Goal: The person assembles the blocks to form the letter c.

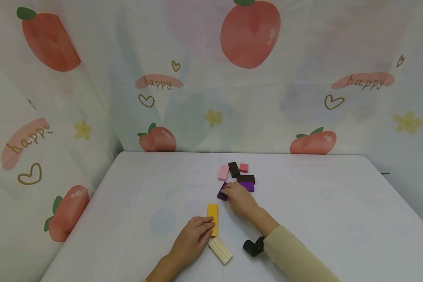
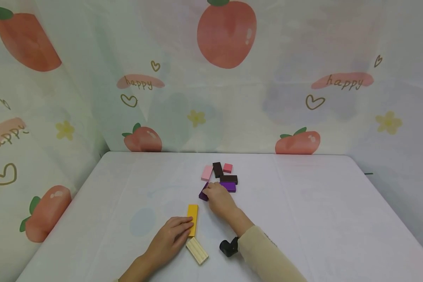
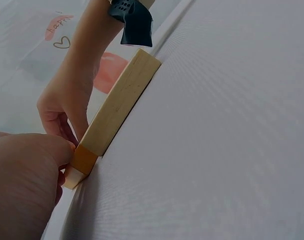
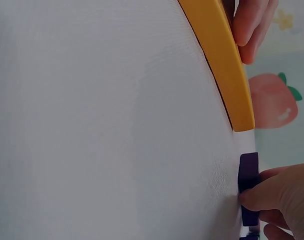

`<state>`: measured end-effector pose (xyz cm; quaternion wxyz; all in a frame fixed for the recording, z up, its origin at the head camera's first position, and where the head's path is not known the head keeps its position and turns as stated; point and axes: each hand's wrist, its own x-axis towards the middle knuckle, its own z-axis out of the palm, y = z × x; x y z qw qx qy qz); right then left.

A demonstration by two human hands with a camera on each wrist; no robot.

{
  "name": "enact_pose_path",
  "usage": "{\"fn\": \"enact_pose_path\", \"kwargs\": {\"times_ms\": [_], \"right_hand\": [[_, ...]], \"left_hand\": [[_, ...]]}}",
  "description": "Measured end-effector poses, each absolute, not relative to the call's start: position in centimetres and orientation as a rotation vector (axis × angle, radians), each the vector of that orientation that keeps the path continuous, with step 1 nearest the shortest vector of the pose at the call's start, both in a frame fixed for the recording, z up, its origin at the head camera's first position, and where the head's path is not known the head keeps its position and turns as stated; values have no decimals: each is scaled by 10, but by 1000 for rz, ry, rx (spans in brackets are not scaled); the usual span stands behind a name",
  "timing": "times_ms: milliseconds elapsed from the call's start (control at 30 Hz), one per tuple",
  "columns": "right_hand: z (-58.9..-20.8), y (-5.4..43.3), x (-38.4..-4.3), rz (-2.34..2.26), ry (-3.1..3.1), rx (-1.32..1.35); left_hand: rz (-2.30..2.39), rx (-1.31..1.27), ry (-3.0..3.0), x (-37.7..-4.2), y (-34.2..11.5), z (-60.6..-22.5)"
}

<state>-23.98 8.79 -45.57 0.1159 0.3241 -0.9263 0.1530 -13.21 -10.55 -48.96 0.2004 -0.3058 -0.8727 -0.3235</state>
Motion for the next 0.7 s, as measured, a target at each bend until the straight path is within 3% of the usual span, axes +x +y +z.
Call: {"fn": "enact_pose_path", "kwargs": {"times_ms": [700], "right_hand": [[-457,82,-229,430,-2667,936]], "left_hand": [[-896,-850,-2434,-130,-105,-486]]}}
